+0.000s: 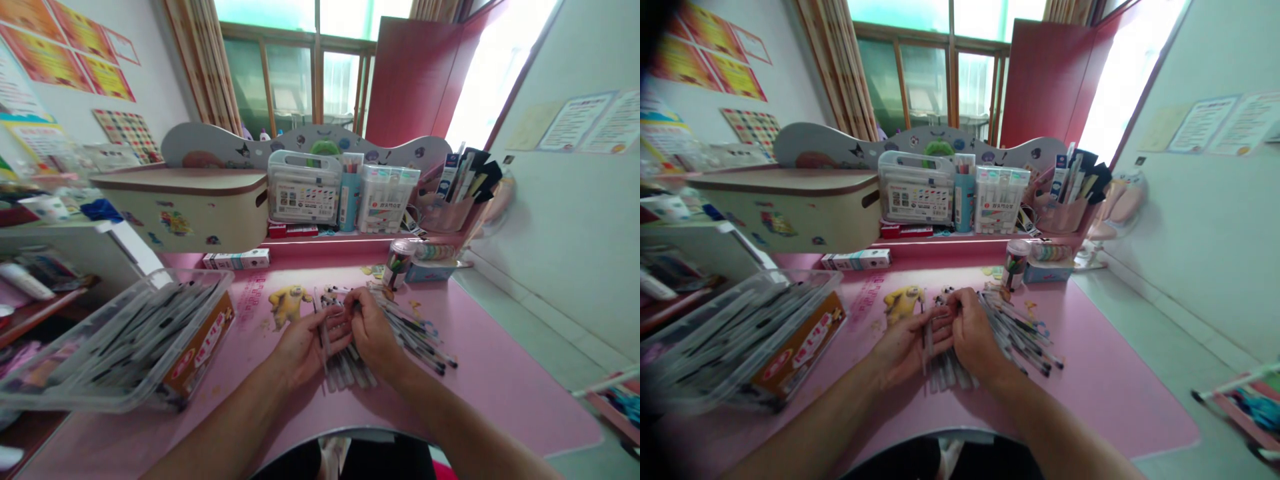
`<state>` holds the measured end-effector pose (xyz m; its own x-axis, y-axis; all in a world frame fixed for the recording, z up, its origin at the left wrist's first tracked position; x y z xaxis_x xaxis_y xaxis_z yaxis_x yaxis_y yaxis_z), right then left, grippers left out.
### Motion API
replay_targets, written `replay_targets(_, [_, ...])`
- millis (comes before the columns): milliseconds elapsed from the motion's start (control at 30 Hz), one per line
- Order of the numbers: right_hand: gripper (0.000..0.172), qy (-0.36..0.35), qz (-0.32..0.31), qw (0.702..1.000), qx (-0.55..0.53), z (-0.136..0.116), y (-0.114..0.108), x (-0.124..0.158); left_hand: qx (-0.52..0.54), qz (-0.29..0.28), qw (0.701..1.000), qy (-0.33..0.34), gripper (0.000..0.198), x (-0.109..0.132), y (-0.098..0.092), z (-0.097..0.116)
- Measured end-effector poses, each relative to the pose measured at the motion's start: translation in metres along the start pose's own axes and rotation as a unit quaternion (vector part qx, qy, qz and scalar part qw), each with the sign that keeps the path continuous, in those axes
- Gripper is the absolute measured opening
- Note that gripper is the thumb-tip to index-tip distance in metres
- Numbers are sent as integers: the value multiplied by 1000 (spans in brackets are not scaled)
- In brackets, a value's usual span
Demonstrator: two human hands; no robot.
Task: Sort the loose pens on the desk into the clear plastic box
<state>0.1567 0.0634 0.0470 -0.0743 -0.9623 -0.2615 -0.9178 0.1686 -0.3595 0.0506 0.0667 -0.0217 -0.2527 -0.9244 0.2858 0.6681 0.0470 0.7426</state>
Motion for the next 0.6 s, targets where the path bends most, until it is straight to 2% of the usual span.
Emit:
replay_targets(133, [22, -44, -29, 998, 24, -10, 8, 5, 24, 16, 999, -13, 17, 5, 7, -4])
replay_targets(300, [22, -3, -89, 996, 9, -2, 17, 7, 56, 56, 997, 0, 24, 4, 1, -4])
replay_targets(467, [19, 45, -105, 992, -54, 12, 20, 5, 99, 34, 994, 11, 26, 3, 4, -6])
replay_targets(600, [19, 20, -81, 996, 3, 8, 19, 6, 99, 43, 994, 8, 27, 6, 6, -7])
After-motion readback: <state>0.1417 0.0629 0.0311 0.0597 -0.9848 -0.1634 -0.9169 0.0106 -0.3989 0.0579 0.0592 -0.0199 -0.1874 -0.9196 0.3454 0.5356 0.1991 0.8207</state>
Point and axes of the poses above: each hand's wrist, its own x-axis away from the middle knuckle, its own y-axis out of the palm, z = x × y, the point moved 8 cm from there along -x, towards the middle knuckle, and after that the axes turned 15 degrees about y, right-handed, at the moved point
